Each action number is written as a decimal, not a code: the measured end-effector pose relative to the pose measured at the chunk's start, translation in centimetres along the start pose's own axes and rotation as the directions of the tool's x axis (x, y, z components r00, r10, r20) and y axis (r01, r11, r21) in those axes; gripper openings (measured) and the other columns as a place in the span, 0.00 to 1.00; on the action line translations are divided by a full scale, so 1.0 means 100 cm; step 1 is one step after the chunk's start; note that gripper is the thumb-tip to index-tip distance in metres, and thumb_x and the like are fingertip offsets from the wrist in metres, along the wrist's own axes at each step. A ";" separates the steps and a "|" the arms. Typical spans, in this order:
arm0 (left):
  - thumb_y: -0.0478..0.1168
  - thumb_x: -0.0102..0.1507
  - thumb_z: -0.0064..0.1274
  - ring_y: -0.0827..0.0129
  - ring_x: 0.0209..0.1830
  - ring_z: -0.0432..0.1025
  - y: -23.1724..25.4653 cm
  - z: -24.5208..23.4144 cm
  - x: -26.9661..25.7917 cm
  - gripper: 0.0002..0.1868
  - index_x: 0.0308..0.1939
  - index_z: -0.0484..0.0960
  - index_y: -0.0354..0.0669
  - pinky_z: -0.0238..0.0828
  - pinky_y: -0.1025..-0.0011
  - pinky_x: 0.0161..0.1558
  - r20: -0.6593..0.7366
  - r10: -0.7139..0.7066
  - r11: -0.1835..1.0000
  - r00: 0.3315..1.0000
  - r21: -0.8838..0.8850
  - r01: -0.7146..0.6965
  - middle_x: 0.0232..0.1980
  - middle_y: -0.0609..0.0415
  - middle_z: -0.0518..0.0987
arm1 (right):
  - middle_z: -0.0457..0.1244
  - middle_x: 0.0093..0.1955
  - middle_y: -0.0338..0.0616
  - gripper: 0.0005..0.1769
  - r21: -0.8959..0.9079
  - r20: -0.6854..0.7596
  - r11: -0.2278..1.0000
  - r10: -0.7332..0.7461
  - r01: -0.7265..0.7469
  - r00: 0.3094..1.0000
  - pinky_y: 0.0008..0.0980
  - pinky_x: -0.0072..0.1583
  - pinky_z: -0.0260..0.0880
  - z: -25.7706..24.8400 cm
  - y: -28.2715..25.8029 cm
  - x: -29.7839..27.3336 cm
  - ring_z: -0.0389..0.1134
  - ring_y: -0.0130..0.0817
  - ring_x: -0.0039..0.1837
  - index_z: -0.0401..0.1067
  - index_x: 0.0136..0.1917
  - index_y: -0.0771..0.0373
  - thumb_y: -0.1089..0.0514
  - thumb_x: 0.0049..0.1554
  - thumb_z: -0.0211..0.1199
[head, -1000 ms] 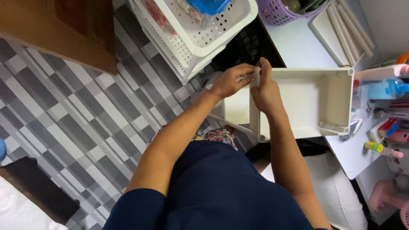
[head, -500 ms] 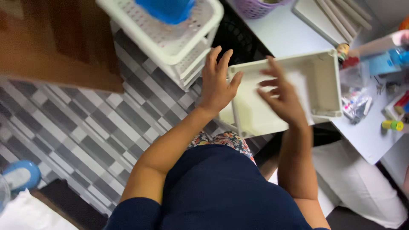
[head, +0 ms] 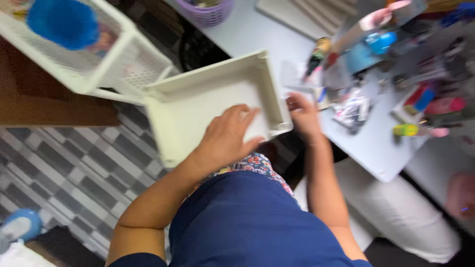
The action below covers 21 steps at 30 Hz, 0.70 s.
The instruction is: The person assembles a small white plastic storage unit by inserting cylindrical legs into the corners of trays and stacking them. They handle multiple trays and legs, repeatedly inserting and removing parts to fit them together.
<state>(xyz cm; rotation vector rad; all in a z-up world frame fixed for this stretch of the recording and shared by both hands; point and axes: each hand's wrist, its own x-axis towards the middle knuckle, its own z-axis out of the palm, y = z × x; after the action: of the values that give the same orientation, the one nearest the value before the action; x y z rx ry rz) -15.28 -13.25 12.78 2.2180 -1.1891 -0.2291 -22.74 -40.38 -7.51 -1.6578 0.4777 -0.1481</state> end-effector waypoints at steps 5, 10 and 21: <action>0.59 0.60 0.63 0.37 0.50 0.75 0.013 0.068 0.061 0.48 0.72 0.56 0.37 0.73 0.47 0.46 -0.044 -0.375 0.927 0.926 -0.044 0.373 0.59 0.31 0.73 | 0.71 0.56 0.45 0.23 -0.096 0.502 0.990 -0.040 0.102 0.864 0.34 0.62 0.71 0.007 0.016 0.001 0.71 0.33 0.59 0.75 0.60 0.67 0.64 0.51 0.70; 0.49 0.58 0.58 0.35 0.43 0.77 0.004 0.116 0.067 0.43 0.69 0.57 0.33 0.74 0.47 0.44 -0.037 -0.555 0.830 0.831 -0.097 0.550 0.46 0.30 0.80 | 0.72 0.56 0.48 0.18 0.004 0.652 0.999 -0.036 0.044 0.758 0.35 0.62 0.70 0.005 0.014 -0.009 0.71 0.36 0.59 0.76 0.59 0.66 0.59 0.57 0.69; 0.41 0.61 0.46 0.32 0.35 0.76 -0.012 0.127 0.039 0.37 0.70 0.57 0.20 0.73 0.44 0.40 -0.082 -0.529 0.847 0.844 0.002 0.531 0.37 0.27 0.80 | 0.69 0.51 0.58 0.18 -0.034 0.559 0.933 -0.280 0.359 0.781 0.41 0.57 0.71 0.070 0.047 -0.026 0.72 0.54 0.56 0.73 0.55 0.66 0.60 0.50 0.65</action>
<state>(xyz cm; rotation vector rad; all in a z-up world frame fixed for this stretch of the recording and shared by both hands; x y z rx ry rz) -17.38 -21.33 2.39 2.5125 -0.5079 -0.3444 -23.50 -33.28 -12.64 -1.8145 -0.2441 0.1172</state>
